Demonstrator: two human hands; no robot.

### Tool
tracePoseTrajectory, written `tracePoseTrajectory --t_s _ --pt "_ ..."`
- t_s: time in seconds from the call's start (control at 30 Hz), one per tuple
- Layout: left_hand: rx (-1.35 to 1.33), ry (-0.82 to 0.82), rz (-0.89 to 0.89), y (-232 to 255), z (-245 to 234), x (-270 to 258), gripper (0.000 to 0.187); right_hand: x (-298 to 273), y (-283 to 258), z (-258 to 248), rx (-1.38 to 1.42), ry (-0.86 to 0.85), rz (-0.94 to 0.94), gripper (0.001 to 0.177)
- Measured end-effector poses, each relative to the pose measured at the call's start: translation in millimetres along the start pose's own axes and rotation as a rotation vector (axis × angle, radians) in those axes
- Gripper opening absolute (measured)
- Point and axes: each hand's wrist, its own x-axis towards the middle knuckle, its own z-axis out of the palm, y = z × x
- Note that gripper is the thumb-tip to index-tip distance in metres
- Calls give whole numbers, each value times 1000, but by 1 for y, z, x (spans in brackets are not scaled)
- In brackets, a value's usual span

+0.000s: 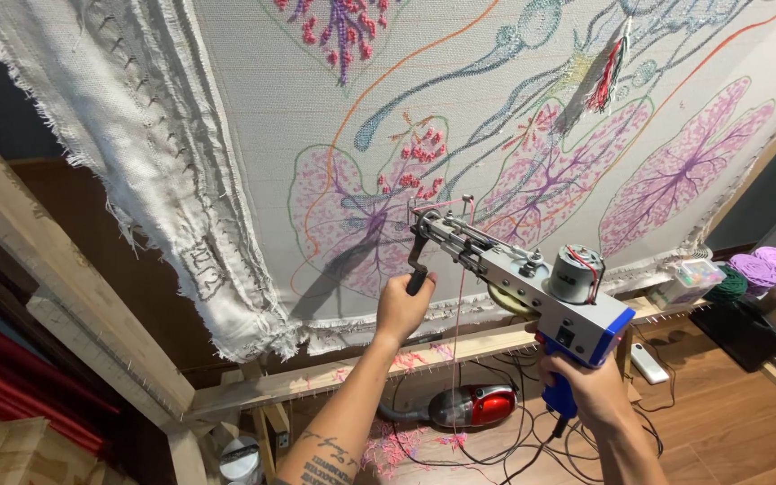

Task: Using a tufting gun to create a patterned rug on a vertical frame.

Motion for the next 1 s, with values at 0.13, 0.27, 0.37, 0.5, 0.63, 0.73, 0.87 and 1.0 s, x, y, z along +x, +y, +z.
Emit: tracePoseTrajectory --t_s 0.13,0.27,0.37,0.5,0.63,0.73,0.87,1.0 --pt "18 28 22 -3 -8 5 43 11 21 -8 -82 30 62 43" --pt "21 16 8 -7 -12 11 44 9 17 6 -60 46 55 40" --pt "31 14 12 -7 -13 14 44 10 17 10 -44 24 32 40" --pt "12 26 32 -7 -16 16 42 10 14 15 -44 5 -10 36" --pt "16 35 20 -11 -16 20 42 11 14 19 -26 29 11 39" --pt "28 34 16 -12 -17 23 44 8 6 29 -20 -5 -9 36" --pt "45 20 -9 -12 -18 25 43 8 3 35 -44 32 13 31" --pt "11 26 25 -15 -19 29 43 5 -7 48 -15 25 -3 35"
